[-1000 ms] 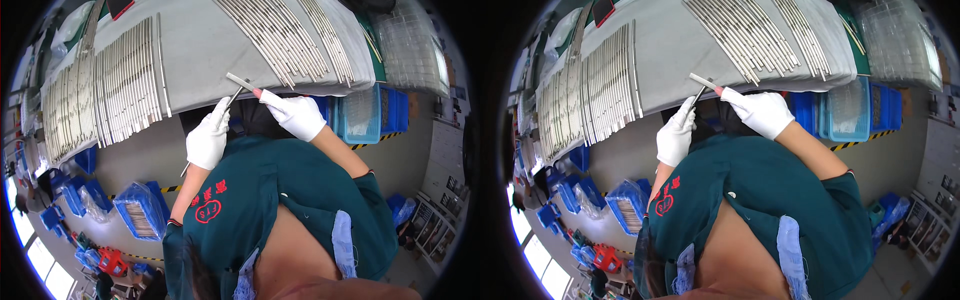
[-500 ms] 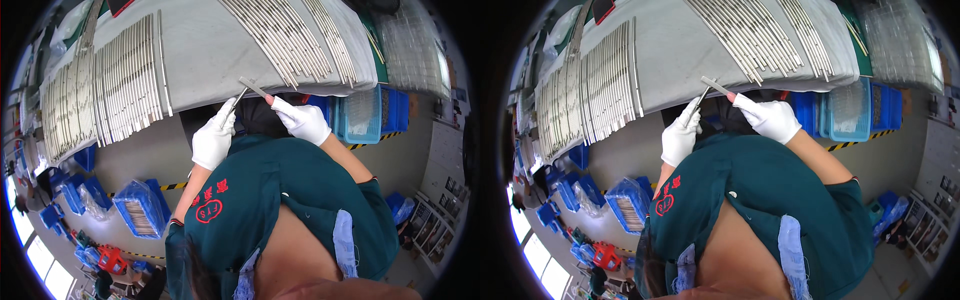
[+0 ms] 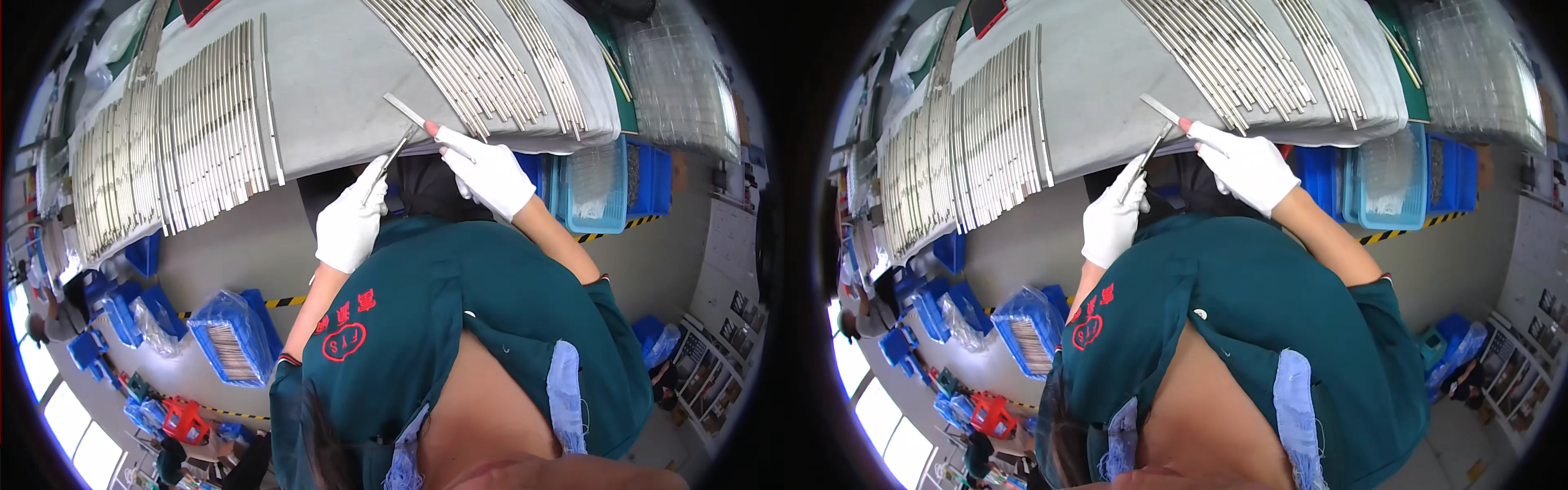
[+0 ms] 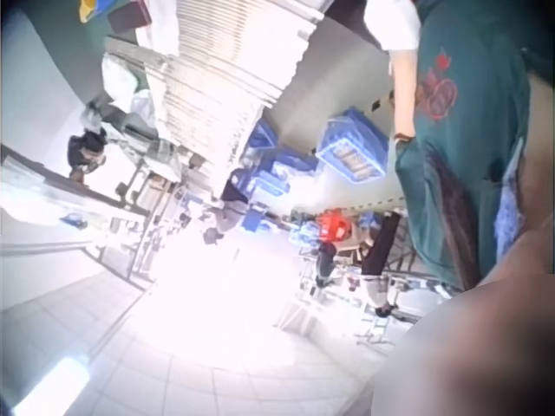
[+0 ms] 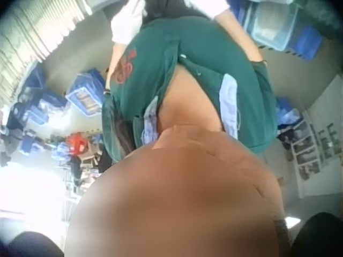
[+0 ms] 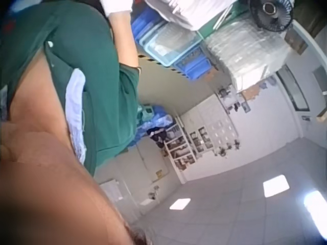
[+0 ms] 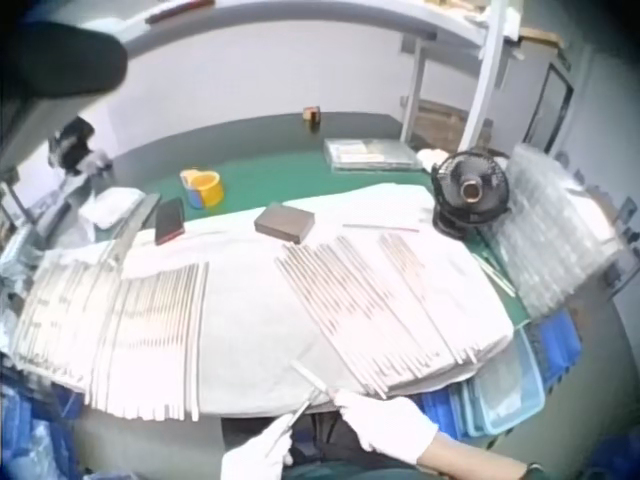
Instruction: The recorder is using a small hand tool to scrape or clean individual metal rods at a manufacturing workbench.
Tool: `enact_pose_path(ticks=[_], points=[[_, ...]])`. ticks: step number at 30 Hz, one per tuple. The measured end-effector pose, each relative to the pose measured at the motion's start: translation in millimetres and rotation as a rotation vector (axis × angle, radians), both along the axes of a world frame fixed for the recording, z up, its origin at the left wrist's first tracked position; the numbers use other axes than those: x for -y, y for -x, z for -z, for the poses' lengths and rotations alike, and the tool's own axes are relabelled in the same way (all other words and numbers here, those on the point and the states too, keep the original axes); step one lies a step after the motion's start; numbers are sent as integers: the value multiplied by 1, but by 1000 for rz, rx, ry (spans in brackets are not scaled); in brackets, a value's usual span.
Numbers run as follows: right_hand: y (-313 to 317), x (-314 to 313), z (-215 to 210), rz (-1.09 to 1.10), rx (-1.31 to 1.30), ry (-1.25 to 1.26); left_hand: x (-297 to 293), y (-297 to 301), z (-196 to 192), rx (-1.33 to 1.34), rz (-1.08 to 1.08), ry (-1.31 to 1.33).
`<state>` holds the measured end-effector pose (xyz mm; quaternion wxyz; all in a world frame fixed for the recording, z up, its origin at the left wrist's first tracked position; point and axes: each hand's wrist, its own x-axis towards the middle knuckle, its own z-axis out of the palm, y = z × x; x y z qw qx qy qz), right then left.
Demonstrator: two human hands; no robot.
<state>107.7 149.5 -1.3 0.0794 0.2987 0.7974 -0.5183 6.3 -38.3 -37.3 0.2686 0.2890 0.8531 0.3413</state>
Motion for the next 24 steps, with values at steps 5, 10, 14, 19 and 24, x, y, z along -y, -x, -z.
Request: enact_pose_path(ticks=[5,10,14,19,24], points=[[-36,0,36,-243,-451,-663,1,0,8,211,-45,-104],[-17,8,33,-317,-242,-841,-2,-1,-2,290,-99,-142],[-28,9,42,-283,-283,-808,-5,-2,-3,384,-164,-184],[-15,8,41,-217,-316,-837,-5,4,-10,442,-84,-117],[-28,10,52,-215,-328,-851,-6,5,-9,797,-225,-266]])
